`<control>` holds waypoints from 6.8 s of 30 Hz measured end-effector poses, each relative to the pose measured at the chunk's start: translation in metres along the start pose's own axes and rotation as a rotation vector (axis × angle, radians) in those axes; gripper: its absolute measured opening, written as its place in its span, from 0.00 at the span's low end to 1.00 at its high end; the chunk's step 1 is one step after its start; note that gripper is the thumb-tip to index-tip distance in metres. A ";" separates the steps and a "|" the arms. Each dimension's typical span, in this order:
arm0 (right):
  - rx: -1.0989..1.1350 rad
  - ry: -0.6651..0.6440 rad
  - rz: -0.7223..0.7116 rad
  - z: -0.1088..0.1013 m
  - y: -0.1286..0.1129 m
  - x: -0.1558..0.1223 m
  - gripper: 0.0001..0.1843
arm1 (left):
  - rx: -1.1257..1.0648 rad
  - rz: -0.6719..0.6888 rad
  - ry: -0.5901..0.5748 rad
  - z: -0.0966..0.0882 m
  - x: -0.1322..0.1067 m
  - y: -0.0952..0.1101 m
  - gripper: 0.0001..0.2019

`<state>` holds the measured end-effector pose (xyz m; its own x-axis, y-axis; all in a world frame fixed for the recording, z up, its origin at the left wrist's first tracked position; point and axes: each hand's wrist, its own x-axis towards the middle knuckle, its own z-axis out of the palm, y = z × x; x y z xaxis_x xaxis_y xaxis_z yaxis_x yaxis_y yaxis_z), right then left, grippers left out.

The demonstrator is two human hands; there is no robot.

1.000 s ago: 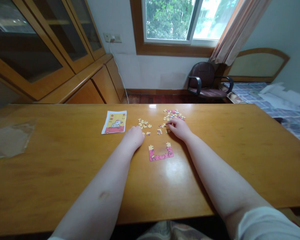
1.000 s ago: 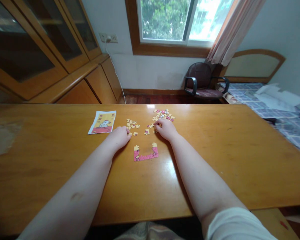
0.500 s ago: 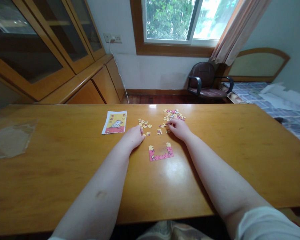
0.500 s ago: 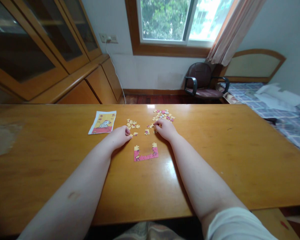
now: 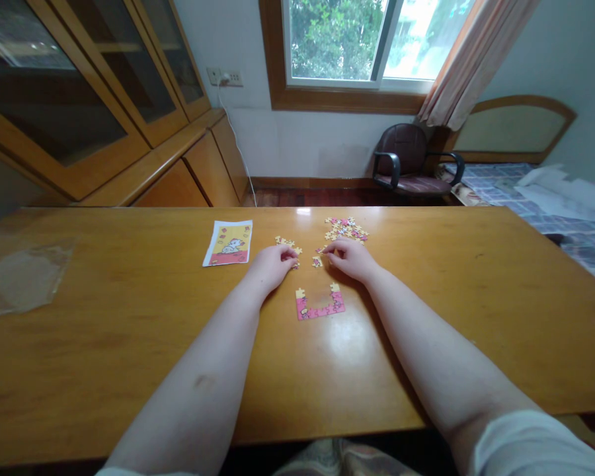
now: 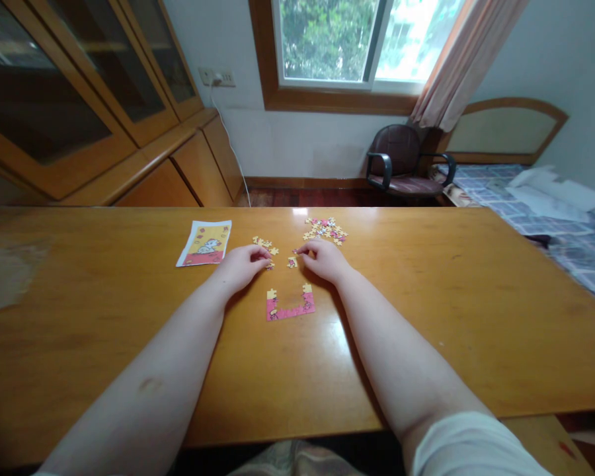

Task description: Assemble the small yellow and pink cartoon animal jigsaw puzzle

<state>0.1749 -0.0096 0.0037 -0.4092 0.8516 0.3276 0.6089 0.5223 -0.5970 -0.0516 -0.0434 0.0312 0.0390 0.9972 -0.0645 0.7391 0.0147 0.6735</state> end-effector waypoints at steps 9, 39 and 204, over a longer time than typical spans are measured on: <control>0.047 -0.096 -0.131 0.003 -0.014 -0.002 0.07 | -0.410 0.067 -0.070 0.029 0.007 0.001 0.19; 0.004 -0.228 -0.050 -0.002 -0.005 -0.001 0.09 | 0.327 0.422 -0.025 0.030 0.003 -0.001 0.13; 0.099 -0.344 0.002 -0.006 -0.009 -0.001 0.04 | 0.279 0.442 -0.009 0.029 0.006 0.001 0.11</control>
<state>0.1738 -0.0149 0.0136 -0.6231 0.7789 0.0710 0.5478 0.4994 -0.6712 -0.0312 -0.0397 0.0098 0.3928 0.9030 0.1743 0.8017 -0.4291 0.4161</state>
